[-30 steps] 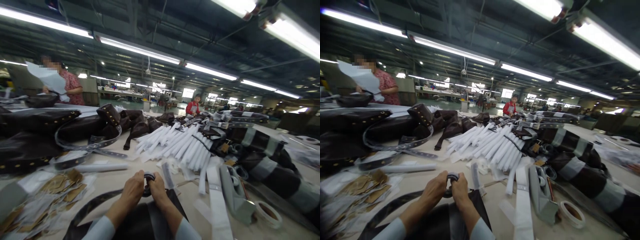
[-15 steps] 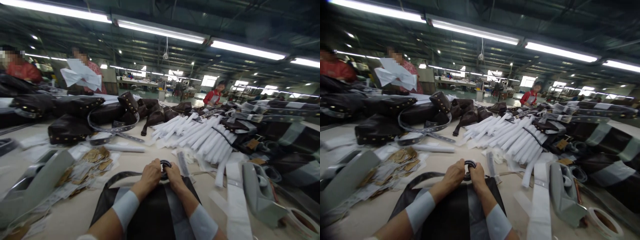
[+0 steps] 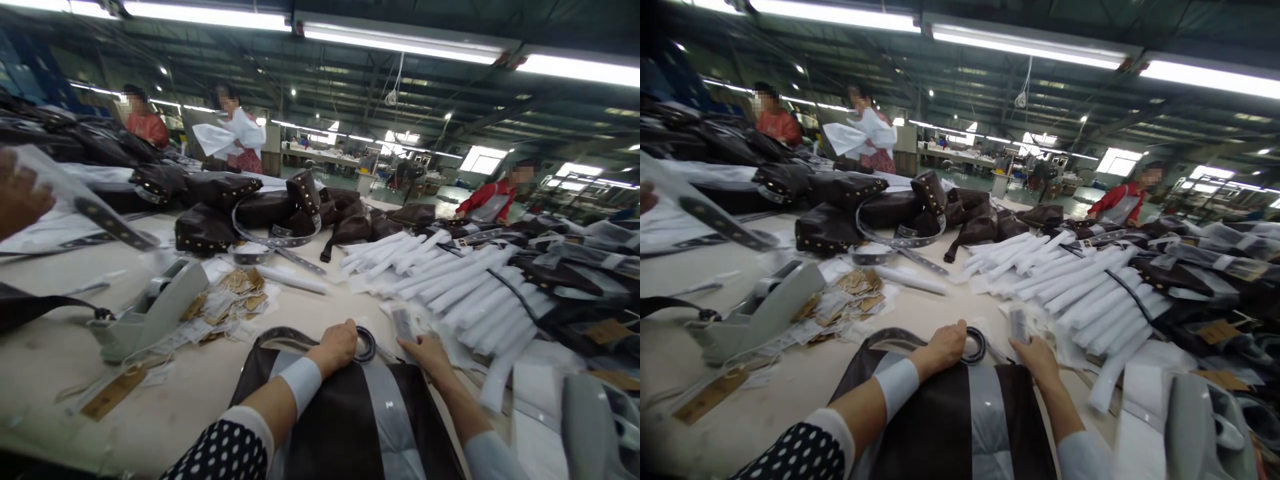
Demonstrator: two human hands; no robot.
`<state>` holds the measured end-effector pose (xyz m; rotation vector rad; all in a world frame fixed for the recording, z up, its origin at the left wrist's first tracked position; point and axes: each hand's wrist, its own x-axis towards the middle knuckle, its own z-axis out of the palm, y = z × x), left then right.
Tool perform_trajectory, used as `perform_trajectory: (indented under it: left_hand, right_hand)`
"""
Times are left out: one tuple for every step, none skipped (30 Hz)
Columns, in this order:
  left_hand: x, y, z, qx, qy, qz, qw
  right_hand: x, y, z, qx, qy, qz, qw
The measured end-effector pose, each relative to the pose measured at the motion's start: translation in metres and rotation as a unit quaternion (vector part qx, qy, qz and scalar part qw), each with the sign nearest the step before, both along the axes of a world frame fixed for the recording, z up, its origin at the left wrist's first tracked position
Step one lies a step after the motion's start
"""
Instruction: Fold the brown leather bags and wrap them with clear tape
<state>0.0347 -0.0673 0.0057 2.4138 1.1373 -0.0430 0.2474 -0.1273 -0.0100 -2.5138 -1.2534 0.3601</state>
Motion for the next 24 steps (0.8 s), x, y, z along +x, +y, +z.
perform_trajectory:
  left_hand:
    - [0.0, 0.0, -0.002, 0.0, 0.001, -0.002, 1.0]
    - [0.0, 0.0, -0.004, 0.001, 0.002, -0.004, 1.0]
    - [-0.001, -0.001, -0.005, 0.002, 0.003, -0.006, 1.0]
    - [-0.001, -0.001, -0.006, 0.004, 0.002, -0.01, 1.0]
    - [-0.001, -0.001, -0.006, 0.005, 0.002, -0.013, 1.0]
    - [-0.001, -0.001, -0.006, 0.006, 0.002, -0.017, 1.0]
    - [-0.001, -0.001, -0.006, 0.007, 0.002, -0.02, 1.0]
    - [0.0, -0.001, -0.006, 0.007, 0.001, -0.024, 1.0]
    - [0.0, -0.001, -0.006, 0.008, 0.0, -0.027, 1.0]
    - [0.0, -0.001, -0.006, 0.009, -0.001, -0.03, 1.0]
    - [0.0, -0.001, -0.006, 0.009, -0.001, -0.032, 0.999]
    - [0.0, -0.002, -0.006, 0.01, -0.002, -0.033, 0.999]
    - [0.0, -0.002, -0.006, 0.01, -0.002, -0.034, 0.999]
    - [0.0, -0.002, -0.006, 0.011, -0.002, -0.035, 0.999]
    - [0.0, -0.002, -0.006, 0.012, -0.003, -0.037, 0.999]
    - [0.0, -0.002, -0.006, 0.013, -0.004, -0.038, 0.999]
    - [0.0, -0.003, -0.006, 0.015, -0.005, -0.04, 0.999]
    - [0.0, -0.003, -0.006, 0.018, -0.007, -0.042, 0.999]
    - [0.0, -0.003, -0.007, 0.021, -0.008, -0.043, 0.999]
    - [0.0, -0.003, -0.007, 0.024, -0.01, -0.044, 0.999]
    - [0.0, -0.003, -0.008, 0.027, -0.012, -0.045, 0.999]
    - [0.0, -0.003, -0.009, 0.03, -0.015, -0.046, 0.998]
    - [0.0, -0.003, -0.01, 0.034, -0.017, -0.048, 0.998]
    - [0.001, -0.003, -0.011, 0.038, -0.02, -0.051, 0.998]
  right_hand:
    - [-0.002, 0.0, -0.004, -0.004, -0.008, 0.009, 1.0]
    - [-0.004, 0.0, -0.006, -0.005, -0.014, 0.017, 1.0]
    - [-0.006, 0.0, -0.007, -0.005, -0.017, 0.028, 0.999]
    - [-0.008, 0.0, -0.007, -0.004, -0.016, 0.044, 0.999]
    - [-0.01, 0.0, -0.006, -0.002, -0.013, 0.064, 0.998]
    - [-0.011, -0.001, -0.005, 0.001, -0.008, 0.087, 0.996]
    - [-0.012, -0.001, -0.004, 0.001, -0.003, 0.11, 0.994]
    - [-0.012, -0.001, -0.003, -0.001, 0.001, 0.131, 0.991]
    - [-0.012, -0.001, -0.003, -0.005, 0.002, 0.149, 0.989]
    - [-0.012, -0.001, -0.002, -0.012, 0.0, 0.162, 0.987]
    - [-0.012, 0.0, -0.001, -0.019, -0.003, 0.172, 0.985]
    - [-0.012, 0.002, -0.001, -0.026, -0.008, 0.179, 0.983]
    - [-0.012, 0.004, 0.0, -0.033, -0.014, 0.184, 0.982]
    - [-0.012, 0.007, 0.0, -0.038, -0.022, 0.186, 0.982]
    - [-0.012, 0.011, 0.0, -0.042, -0.03, 0.185, 0.981]
    - [-0.013, 0.015, 0.001, -0.046, -0.039, 0.183, 0.981]
    - [-0.014, 0.02, 0.001, -0.05, -0.047, 0.179, 0.981]
    - [-0.015, 0.025, 0.001, -0.052, -0.055, 0.174, 0.982]
    - [-0.016, 0.03, 0.001, -0.054, -0.062, 0.169, 0.982]
    - [-0.017, 0.035, 0.0, -0.056, -0.068, 0.163, 0.983]
    - [-0.018, 0.039, 0.0, -0.057, -0.072, 0.157, 0.983]
    - [-0.019, 0.043, -0.001, -0.057, -0.075, 0.152, 0.984]
    - [-0.02, 0.047, -0.001, -0.057, -0.077, 0.147, 0.985]
    - [-0.021, 0.049, -0.001, -0.056, -0.077, 0.144, 0.985]
